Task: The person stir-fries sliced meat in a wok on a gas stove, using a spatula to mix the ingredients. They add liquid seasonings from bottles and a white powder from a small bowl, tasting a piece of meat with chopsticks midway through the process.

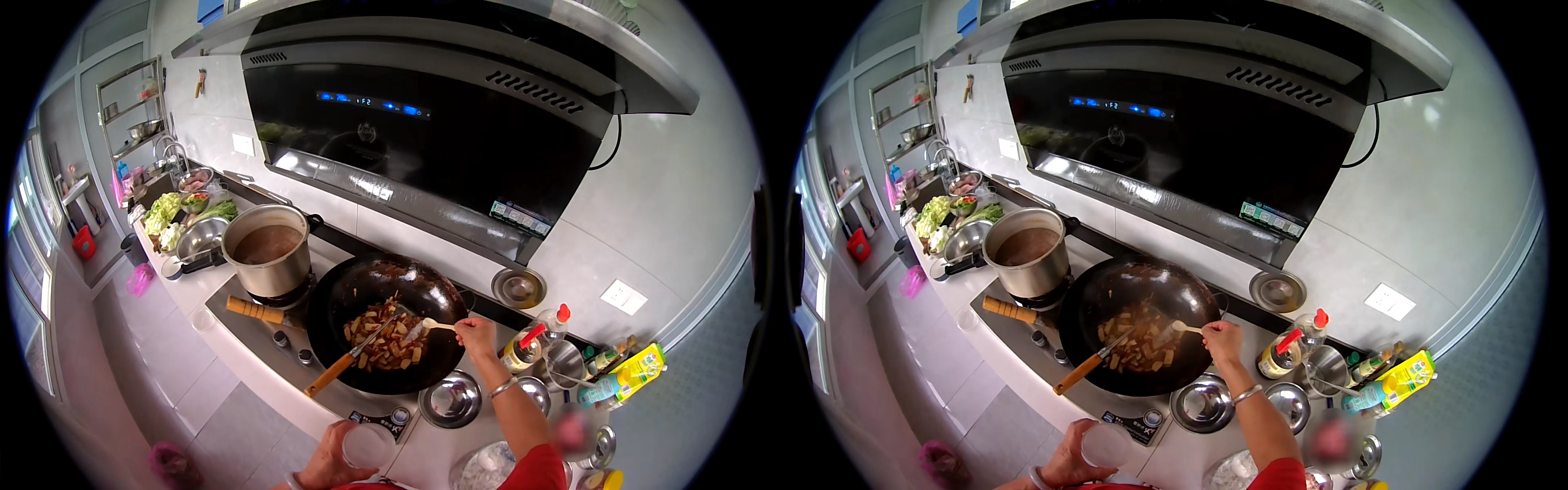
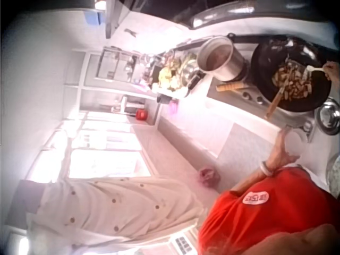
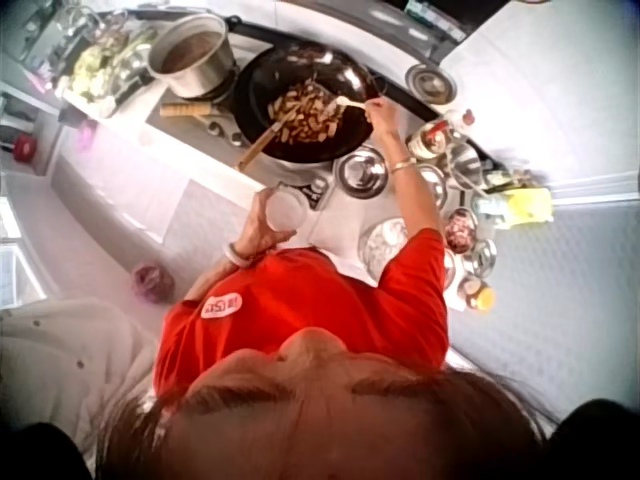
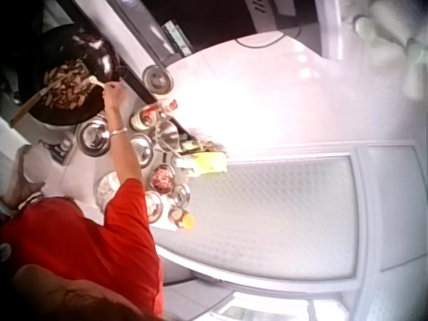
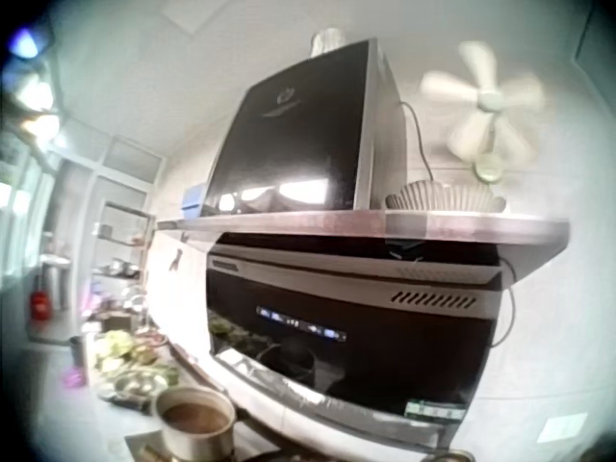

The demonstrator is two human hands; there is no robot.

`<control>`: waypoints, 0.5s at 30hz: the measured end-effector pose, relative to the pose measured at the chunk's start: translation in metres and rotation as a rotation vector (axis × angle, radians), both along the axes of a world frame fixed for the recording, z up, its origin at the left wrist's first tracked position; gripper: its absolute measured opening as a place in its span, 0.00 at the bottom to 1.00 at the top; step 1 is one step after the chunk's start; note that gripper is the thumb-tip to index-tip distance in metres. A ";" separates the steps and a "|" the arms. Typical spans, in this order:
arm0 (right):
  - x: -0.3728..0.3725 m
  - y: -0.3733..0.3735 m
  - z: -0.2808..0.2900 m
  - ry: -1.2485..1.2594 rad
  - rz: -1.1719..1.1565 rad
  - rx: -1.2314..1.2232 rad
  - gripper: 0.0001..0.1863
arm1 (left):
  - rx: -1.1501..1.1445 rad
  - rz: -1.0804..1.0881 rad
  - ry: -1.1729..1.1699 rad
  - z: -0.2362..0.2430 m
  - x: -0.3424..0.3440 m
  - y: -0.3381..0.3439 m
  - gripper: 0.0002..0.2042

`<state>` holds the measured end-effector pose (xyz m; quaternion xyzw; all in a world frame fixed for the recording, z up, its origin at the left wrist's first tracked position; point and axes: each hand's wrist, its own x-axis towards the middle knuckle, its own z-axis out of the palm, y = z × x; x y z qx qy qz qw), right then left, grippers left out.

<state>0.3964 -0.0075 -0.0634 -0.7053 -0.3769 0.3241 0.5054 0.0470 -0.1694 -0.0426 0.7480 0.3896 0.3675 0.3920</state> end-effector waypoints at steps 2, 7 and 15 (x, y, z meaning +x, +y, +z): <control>-0.003 -0.004 0.003 -0.004 0.017 -0.007 0.07 | 0.032 -0.011 -0.052 -0.006 -0.002 -0.003 0.42; -0.031 0.000 0.008 -0.143 0.001 0.049 0.09 | -0.039 -0.134 -0.021 -0.022 -0.001 -0.007 0.47; -0.041 -0.013 0.000 -0.910 0.092 0.395 0.03 | -0.177 -0.306 -0.085 -0.028 0.015 -0.015 0.42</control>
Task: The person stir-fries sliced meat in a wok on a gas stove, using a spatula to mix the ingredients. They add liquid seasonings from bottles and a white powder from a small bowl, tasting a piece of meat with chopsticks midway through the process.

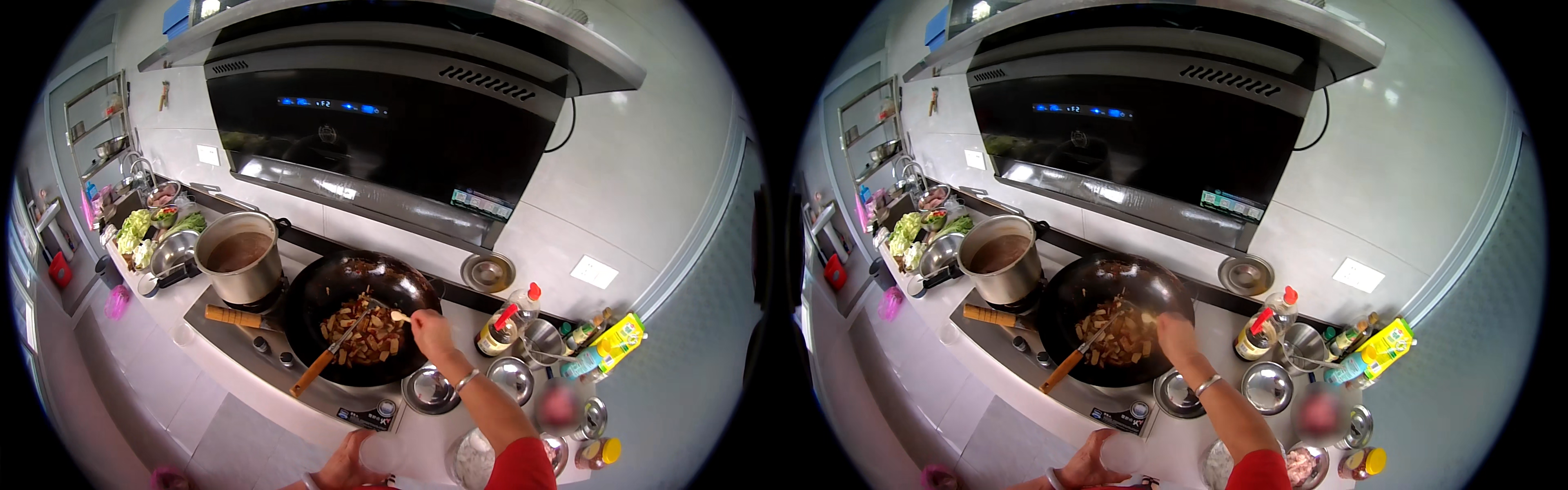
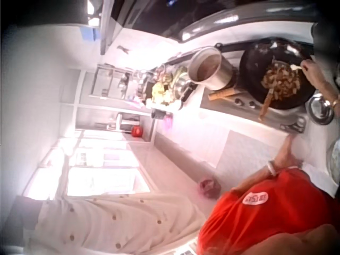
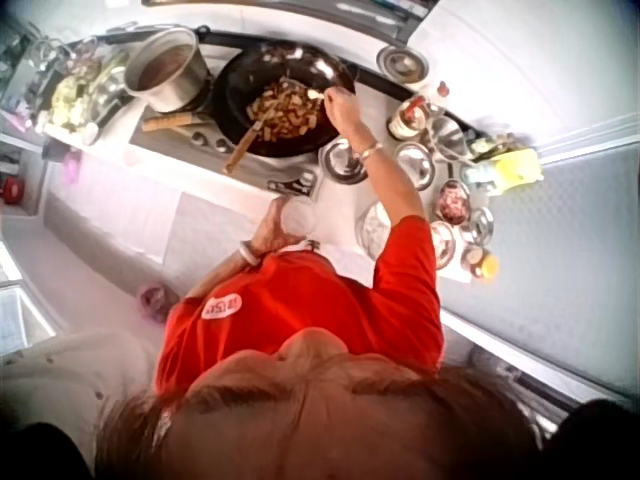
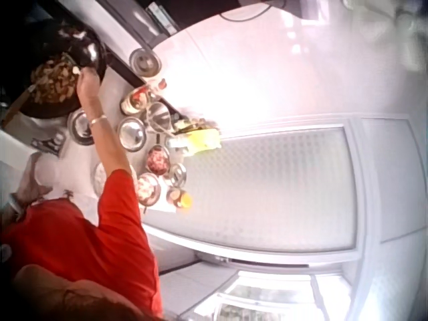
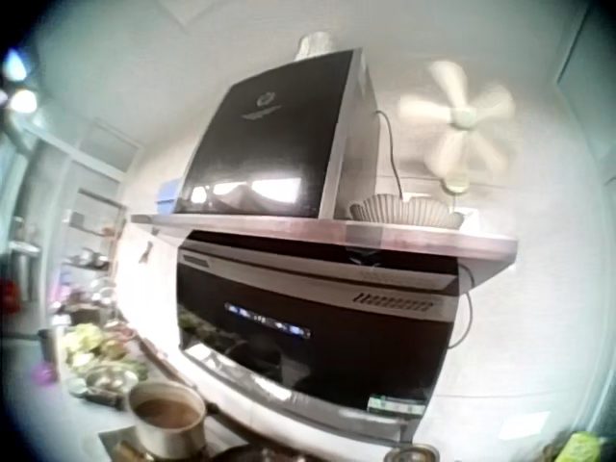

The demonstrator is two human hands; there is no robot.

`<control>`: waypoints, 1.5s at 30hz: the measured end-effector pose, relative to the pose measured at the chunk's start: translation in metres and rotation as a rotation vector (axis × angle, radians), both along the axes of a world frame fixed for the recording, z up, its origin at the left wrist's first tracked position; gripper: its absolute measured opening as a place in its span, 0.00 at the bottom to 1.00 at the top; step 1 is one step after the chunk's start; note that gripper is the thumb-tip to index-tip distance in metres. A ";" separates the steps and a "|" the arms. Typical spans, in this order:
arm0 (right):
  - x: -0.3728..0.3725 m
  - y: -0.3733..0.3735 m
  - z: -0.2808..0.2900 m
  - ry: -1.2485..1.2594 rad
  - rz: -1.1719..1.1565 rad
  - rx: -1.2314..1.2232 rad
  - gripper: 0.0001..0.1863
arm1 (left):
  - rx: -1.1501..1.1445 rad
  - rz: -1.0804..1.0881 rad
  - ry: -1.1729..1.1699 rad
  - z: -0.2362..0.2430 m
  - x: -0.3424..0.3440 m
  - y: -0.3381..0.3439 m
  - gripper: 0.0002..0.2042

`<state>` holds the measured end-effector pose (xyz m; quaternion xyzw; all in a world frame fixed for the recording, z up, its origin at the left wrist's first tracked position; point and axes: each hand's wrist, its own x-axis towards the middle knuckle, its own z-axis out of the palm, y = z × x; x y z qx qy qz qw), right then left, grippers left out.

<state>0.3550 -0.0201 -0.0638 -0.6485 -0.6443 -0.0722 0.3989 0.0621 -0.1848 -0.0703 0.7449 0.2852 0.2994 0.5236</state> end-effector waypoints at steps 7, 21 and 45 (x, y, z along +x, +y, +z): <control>0.005 -0.106 0.091 0.609 -0.010 -0.424 0.09 | 0.080 0.037 0.039 -0.050 0.022 0.008 0.43; -0.042 -0.220 0.043 0.300 0.128 -0.532 0.03 | 0.325 -0.077 0.029 -0.044 0.067 0.023 0.44; 0.014 -0.198 0.042 1.209 0.120 -0.783 0.08 | 0.291 0.023 0.044 -0.036 0.077 0.034 0.42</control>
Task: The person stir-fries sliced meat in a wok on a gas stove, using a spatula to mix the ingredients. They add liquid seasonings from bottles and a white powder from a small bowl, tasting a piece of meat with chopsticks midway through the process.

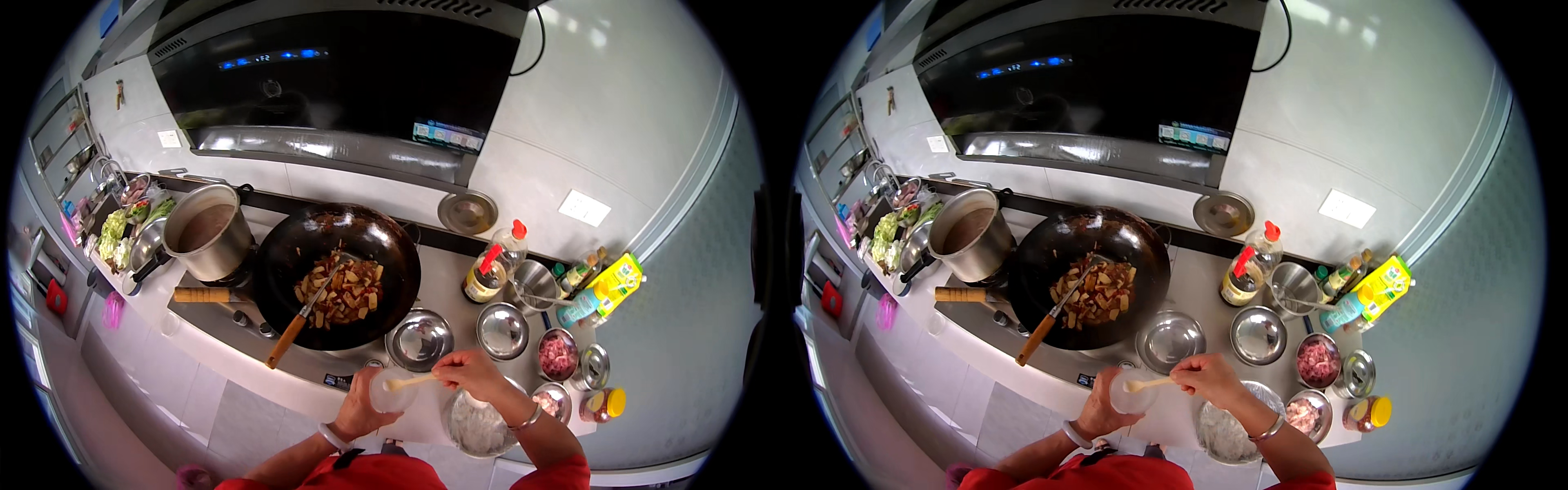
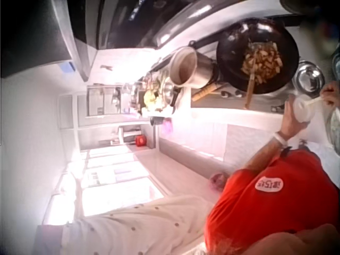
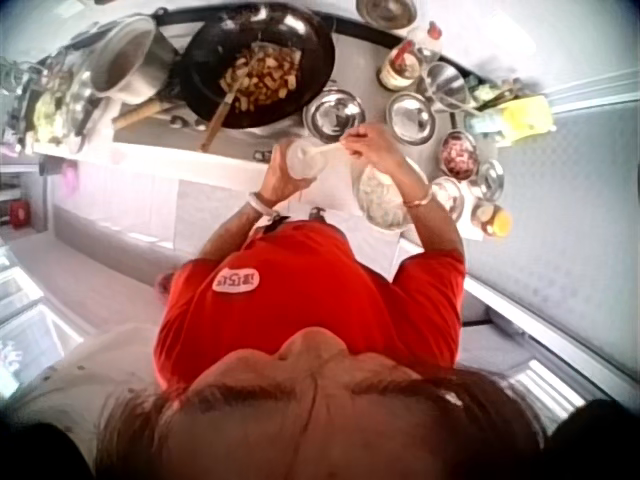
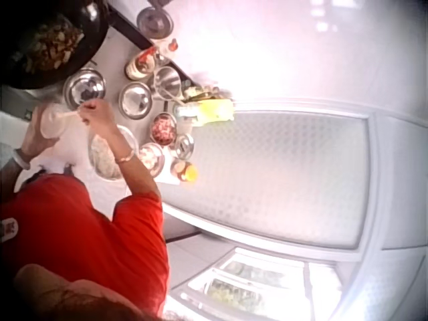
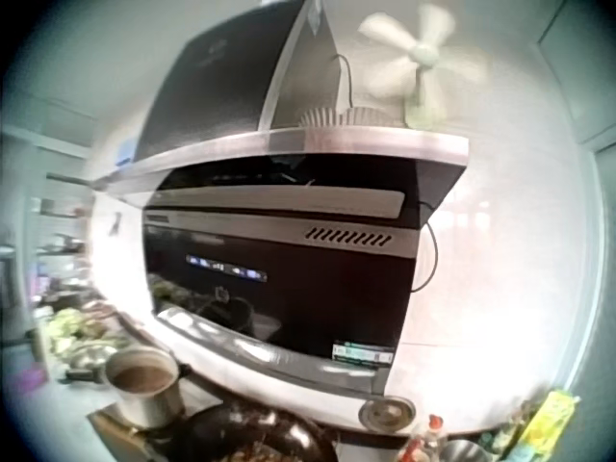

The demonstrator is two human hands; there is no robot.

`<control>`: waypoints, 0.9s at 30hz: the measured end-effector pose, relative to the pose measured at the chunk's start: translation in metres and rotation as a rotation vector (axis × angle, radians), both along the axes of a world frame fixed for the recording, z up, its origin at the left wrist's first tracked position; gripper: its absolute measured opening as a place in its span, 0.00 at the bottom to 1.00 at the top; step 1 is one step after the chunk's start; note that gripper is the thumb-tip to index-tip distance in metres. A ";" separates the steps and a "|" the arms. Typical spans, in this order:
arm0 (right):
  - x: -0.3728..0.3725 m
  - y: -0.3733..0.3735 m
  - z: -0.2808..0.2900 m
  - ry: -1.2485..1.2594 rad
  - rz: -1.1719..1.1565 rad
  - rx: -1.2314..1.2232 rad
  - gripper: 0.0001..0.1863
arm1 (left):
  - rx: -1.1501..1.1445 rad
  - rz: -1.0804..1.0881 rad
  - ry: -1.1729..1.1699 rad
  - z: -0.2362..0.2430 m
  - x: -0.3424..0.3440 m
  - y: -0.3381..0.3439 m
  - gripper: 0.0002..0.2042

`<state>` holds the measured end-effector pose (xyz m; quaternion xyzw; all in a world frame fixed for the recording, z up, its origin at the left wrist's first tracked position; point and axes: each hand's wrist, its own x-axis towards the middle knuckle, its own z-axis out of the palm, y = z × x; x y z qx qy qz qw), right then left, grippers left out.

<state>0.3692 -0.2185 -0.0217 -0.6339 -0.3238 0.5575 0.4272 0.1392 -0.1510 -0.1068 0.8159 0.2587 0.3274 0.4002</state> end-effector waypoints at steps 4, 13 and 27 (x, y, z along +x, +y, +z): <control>0.014 0.036 0.006 0.046 -0.079 0.045 0.07 | -0.084 0.025 0.027 -0.002 -0.014 -0.005 0.43; 0.018 0.167 -0.020 -0.105 -0.159 0.171 0.06 | -0.149 0.038 0.004 -0.015 -0.038 -0.022 0.42; 0.022 0.038 -0.011 -0.183 0.087 -0.009 0.08 | -0.291 0.052 -0.008 -0.054 -0.015 -0.023 0.43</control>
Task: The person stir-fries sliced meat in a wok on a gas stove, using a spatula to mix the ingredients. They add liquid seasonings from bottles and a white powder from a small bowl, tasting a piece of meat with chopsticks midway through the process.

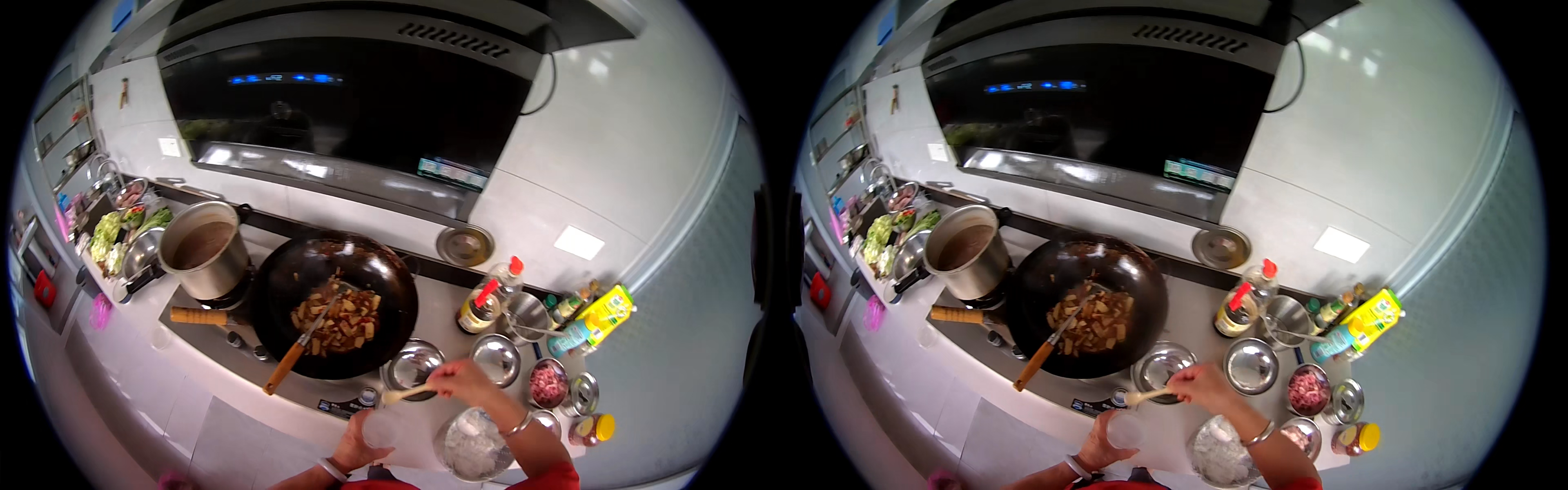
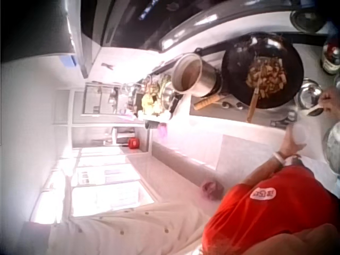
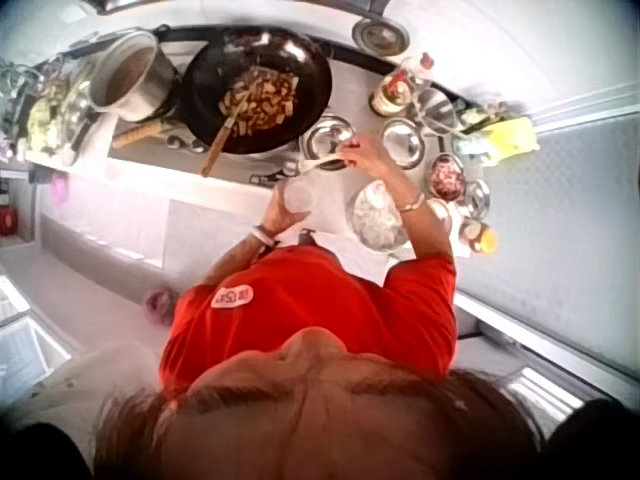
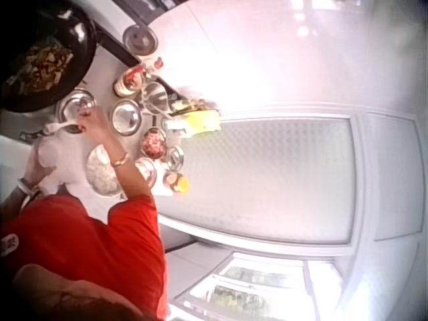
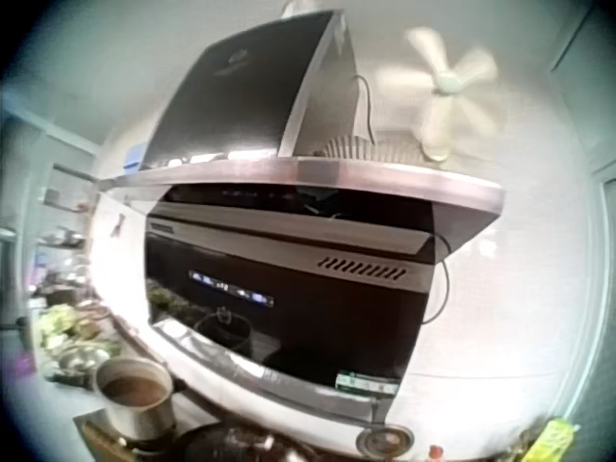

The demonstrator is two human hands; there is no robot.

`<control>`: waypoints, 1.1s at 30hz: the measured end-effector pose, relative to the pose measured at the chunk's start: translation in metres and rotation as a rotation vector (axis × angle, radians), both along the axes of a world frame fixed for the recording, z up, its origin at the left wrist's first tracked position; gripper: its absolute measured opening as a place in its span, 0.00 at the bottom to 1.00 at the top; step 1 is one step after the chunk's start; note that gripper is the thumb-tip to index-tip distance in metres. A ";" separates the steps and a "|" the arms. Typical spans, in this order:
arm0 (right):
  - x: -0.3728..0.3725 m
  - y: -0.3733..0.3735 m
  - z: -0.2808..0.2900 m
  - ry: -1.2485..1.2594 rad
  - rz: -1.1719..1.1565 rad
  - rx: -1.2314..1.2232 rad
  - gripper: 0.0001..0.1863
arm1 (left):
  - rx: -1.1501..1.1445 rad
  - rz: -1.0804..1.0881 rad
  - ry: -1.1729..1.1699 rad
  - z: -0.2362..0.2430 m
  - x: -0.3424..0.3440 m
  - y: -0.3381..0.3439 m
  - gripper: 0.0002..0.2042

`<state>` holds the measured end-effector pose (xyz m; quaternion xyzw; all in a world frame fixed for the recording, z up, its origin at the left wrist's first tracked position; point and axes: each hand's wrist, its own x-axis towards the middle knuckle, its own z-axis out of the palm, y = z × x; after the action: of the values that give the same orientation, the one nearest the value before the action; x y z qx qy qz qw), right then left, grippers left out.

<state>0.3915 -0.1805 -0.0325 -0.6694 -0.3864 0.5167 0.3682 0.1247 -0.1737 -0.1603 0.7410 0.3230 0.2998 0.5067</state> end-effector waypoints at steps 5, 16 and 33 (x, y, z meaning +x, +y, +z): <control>-0.028 -0.054 -0.069 -0.588 0.180 0.192 0.05 | 0.138 -0.126 0.094 -0.012 0.028 0.005 0.41; -0.129 0.070 0.007 -0.904 0.635 0.827 0.28 | 0.109 -0.170 0.142 -0.090 0.060 -0.017 0.45; -0.147 0.204 0.127 -1.204 0.627 0.367 0.08 | 0.842 0.478 0.674 0.144 -0.217 0.196 0.39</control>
<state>0.2442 0.0231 0.0943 -0.6231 -0.7789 0.0644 0.0309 -0.0922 0.0225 -0.0163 0.8393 0.4776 0.2560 -0.0433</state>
